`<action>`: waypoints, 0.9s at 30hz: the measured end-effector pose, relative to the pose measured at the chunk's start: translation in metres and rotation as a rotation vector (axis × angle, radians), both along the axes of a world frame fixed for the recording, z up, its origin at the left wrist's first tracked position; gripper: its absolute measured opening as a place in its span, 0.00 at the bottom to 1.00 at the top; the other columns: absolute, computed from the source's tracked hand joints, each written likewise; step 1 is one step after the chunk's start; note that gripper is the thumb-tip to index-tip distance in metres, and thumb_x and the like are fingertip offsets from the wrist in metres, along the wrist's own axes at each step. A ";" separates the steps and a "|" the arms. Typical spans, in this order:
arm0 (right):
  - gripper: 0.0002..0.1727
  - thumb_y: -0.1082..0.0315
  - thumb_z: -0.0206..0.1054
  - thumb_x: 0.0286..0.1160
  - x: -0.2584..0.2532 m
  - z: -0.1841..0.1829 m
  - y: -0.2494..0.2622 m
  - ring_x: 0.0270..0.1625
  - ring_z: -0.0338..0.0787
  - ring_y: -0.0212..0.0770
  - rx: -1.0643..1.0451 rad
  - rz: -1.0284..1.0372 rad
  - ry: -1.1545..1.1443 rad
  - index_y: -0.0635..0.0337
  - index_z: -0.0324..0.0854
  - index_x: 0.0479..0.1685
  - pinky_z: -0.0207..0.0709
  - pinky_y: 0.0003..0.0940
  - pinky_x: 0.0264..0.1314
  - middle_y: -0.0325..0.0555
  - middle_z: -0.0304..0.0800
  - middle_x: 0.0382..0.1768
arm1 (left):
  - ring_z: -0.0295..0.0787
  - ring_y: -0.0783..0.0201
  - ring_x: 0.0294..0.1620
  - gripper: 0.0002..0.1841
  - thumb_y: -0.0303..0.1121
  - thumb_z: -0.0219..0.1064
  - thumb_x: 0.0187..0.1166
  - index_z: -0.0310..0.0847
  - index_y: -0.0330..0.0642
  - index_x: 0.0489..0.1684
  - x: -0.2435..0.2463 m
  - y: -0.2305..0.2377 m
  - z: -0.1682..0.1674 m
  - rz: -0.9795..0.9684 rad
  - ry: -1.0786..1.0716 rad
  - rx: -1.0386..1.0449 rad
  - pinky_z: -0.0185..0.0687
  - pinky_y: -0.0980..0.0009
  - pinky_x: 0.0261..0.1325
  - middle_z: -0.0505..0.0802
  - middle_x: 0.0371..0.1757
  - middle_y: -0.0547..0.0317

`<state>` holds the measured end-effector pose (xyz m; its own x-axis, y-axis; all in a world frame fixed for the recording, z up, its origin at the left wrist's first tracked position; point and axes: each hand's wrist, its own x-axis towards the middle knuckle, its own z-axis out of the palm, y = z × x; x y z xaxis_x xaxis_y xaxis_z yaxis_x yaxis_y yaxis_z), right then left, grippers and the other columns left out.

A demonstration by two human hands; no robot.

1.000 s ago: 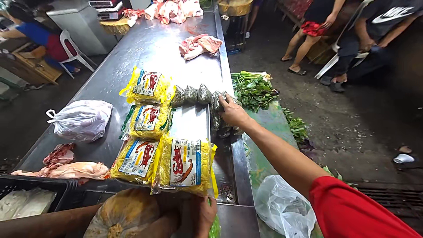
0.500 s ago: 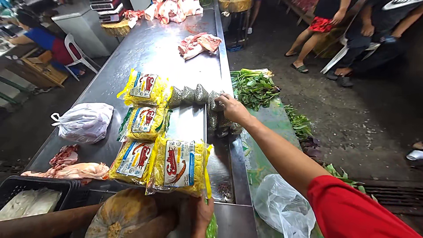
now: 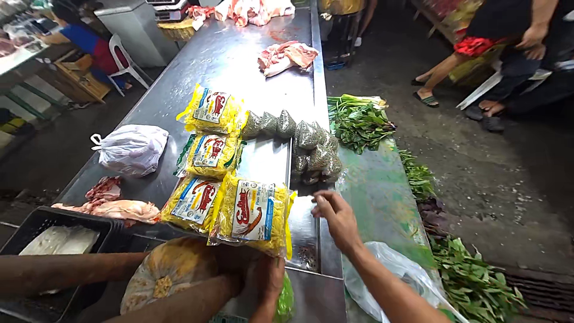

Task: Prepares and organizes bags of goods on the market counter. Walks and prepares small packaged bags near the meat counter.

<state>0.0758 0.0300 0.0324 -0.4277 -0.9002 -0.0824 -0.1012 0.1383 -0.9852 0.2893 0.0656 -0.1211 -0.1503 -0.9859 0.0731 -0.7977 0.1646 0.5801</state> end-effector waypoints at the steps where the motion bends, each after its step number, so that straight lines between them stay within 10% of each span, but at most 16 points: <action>1: 0.22 0.58 0.57 0.84 0.011 -0.006 0.013 0.41 0.95 0.41 0.010 -0.019 -0.075 0.68 0.80 0.62 0.92 0.39 0.47 0.52 0.92 0.49 | 0.96 0.44 0.51 0.16 0.40 0.71 0.78 0.94 0.35 0.43 0.002 0.000 0.010 0.042 0.115 0.025 0.87 0.43 0.58 0.97 0.45 0.42; 7: 0.37 0.45 0.64 0.80 0.036 0.004 0.033 0.58 0.93 0.42 0.201 0.274 -0.220 0.60 0.69 0.82 0.90 0.40 0.60 0.50 0.85 0.69 | 0.87 0.78 0.30 0.12 0.32 0.68 0.79 0.85 0.32 0.49 0.023 0.022 0.121 0.244 0.794 0.126 0.86 0.79 0.38 0.92 0.31 0.65; 12: 0.44 0.42 0.64 0.81 0.054 0.021 0.010 0.63 0.90 0.48 0.283 0.326 -0.290 0.60 0.59 0.89 0.89 0.46 0.61 0.57 0.80 0.71 | 0.82 0.63 0.71 0.36 0.45 0.61 0.86 0.56 0.26 0.86 0.029 -0.009 0.162 0.408 0.833 0.160 0.78 0.70 0.74 0.80 0.75 0.36; 27: 0.39 0.48 0.68 0.80 0.055 0.037 -0.014 0.76 0.81 0.51 0.262 0.273 -0.014 0.63 0.67 0.85 0.75 0.49 0.78 0.61 0.76 0.77 | 0.78 0.49 0.78 0.45 0.55 0.74 0.76 0.60 0.31 0.85 0.007 -0.074 0.191 0.271 0.500 0.363 0.71 0.50 0.82 0.82 0.75 0.36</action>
<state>0.1305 0.0161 0.0690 -0.1722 -0.9285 -0.3289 -0.1554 0.3553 -0.9217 0.2966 -0.0087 0.0700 0.0719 -0.9592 -0.2733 -0.4047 -0.2785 0.8710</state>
